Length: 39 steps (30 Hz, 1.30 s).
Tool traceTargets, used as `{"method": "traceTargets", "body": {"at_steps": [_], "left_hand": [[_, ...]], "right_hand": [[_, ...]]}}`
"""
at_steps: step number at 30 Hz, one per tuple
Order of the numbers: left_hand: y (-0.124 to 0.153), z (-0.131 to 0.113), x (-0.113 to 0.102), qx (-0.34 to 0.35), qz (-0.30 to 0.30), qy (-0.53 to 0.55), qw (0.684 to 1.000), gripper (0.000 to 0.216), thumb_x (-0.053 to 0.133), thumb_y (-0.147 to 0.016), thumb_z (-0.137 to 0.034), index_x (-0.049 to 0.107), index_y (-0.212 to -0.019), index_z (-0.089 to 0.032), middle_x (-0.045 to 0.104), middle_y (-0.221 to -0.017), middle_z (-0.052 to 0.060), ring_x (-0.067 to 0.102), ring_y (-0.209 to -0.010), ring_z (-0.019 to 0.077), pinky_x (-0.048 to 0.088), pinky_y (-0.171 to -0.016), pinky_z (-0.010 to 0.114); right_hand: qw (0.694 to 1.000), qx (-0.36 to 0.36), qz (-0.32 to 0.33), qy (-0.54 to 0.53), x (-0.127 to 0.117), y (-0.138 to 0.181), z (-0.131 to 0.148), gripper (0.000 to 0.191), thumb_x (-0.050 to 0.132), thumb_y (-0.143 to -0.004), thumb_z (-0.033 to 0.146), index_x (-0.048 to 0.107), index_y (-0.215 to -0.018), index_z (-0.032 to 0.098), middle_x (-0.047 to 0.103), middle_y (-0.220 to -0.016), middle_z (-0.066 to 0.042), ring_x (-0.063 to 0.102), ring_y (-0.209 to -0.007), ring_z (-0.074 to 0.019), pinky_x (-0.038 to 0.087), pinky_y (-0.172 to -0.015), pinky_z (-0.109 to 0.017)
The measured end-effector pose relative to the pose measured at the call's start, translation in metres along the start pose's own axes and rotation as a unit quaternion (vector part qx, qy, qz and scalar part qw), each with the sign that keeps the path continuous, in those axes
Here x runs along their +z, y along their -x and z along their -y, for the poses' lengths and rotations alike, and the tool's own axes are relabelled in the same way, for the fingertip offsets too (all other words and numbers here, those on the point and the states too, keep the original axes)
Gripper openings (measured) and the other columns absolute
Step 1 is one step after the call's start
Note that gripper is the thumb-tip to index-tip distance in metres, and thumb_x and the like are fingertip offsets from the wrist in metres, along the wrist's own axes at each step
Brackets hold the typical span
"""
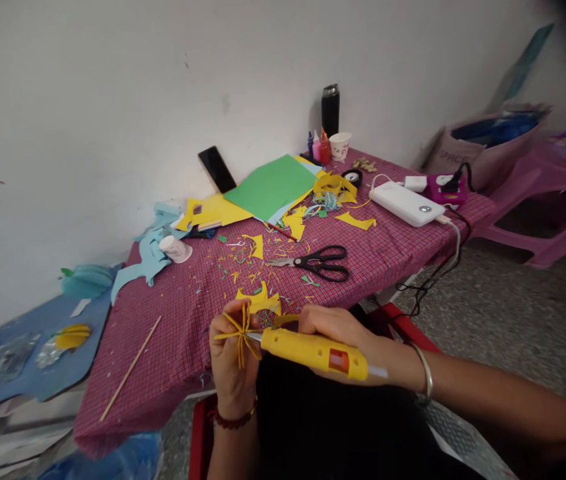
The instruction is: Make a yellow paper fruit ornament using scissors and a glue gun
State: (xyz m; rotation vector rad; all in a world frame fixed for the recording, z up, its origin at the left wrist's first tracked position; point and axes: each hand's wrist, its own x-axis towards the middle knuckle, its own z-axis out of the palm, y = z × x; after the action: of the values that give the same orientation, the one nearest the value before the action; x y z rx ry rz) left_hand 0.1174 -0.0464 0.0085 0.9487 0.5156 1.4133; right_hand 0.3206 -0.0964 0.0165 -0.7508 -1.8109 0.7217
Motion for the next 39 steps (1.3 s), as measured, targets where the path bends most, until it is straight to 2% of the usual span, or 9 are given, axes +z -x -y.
{"method": "traceTargets", "body": {"at_steps": [4, 15, 20, 27, 37, 39], "left_hand": [[0.001, 0.002, 0.000, -0.009, -0.010, 0.011, 1.000, 0.019, 0.078, -0.076, -0.030, 0.060, -0.078, -0.023, 0.068, -0.104, -0.003, 0.065, -0.076, 0.0099, 0.055, -0.065, 0.020], [-0.001, 0.003, -0.003, 0.002, 0.000, -0.013, 1.000, 0.021, 0.080, -0.073, -0.033, 0.063, -0.073, -0.022, 0.068, -0.103, -0.002, 0.063, -0.072, 0.0091, 0.054, -0.060, 0.019], [-0.001, 0.001, 0.000, 0.015, -0.008, -0.032, 0.999, 0.016, 0.082, -0.070, -0.028, 0.067, -0.071, -0.022, 0.066, -0.099, -0.002, 0.060, -0.070, 0.0069, 0.053, -0.067, 0.019], [-0.001, 0.002, -0.002, 0.041, -0.030, -0.036, 0.998, 0.016, 0.085, -0.067, -0.032, 0.070, -0.067, -0.024, 0.068, -0.098, -0.003, 0.061, -0.075, 0.0084, 0.053, -0.076, 0.022], [0.003, 0.004, -0.007, 0.055, -0.050, -0.024, 0.997, 0.018, 0.084, -0.068, -0.032, 0.069, -0.069, -0.023, 0.068, -0.101, -0.003, 0.065, -0.084, 0.0126, 0.053, -0.061, 0.020], [0.003, 0.004, -0.007, 0.067, -0.053, -0.024, 0.996, 0.018, 0.084, -0.068, -0.032, 0.069, -0.069, -0.023, 0.068, -0.101, -0.003, 0.065, -0.083, 0.0113, 0.053, -0.063, 0.019]], "right_hand": [[1.000, -0.023, 0.008, 0.010, 0.006, 0.005, -0.011, 0.016, 0.059, -0.087, 0.033, 0.049, -0.084, 0.020, 0.052, -0.077, 0.001, 0.047, -0.065, -0.0108, 0.034, -0.056, -0.023], [0.998, -0.009, 0.023, 0.064, 0.008, 0.008, -0.016, 0.015, 0.058, -0.091, 0.030, 0.050, -0.084, 0.020, 0.054, -0.078, 0.000, 0.048, -0.065, -0.0106, 0.035, -0.054, -0.023], [0.997, -0.021, 0.016, 0.072, 0.008, 0.007, -0.015, 0.014, 0.056, -0.093, 0.028, 0.050, -0.083, 0.020, 0.053, -0.076, 0.001, 0.048, -0.064, -0.0100, 0.034, -0.054, -0.023], [0.997, -0.010, 0.016, 0.074, 0.008, 0.009, -0.016, 0.017, 0.056, -0.093, 0.031, 0.050, -0.082, 0.020, 0.054, -0.076, 0.001, 0.047, -0.063, -0.0099, 0.032, -0.053, -0.023], [0.996, -0.005, 0.018, 0.092, 0.008, 0.009, -0.017, 0.016, 0.057, -0.092, 0.030, 0.050, -0.082, 0.021, 0.054, -0.075, 0.001, 0.047, -0.062, -0.0101, 0.032, -0.053, -0.023], [0.995, -0.002, 0.017, 0.098, 0.008, 0.010, -0.017, 0.016, 0.057, -0.092, 0.030, 0.050, -0.082, 0.020, 0.054, -0.075, 0.001, 0.047, -0.062, -0.0103, 0.032, -0.052, -0.023]]}}
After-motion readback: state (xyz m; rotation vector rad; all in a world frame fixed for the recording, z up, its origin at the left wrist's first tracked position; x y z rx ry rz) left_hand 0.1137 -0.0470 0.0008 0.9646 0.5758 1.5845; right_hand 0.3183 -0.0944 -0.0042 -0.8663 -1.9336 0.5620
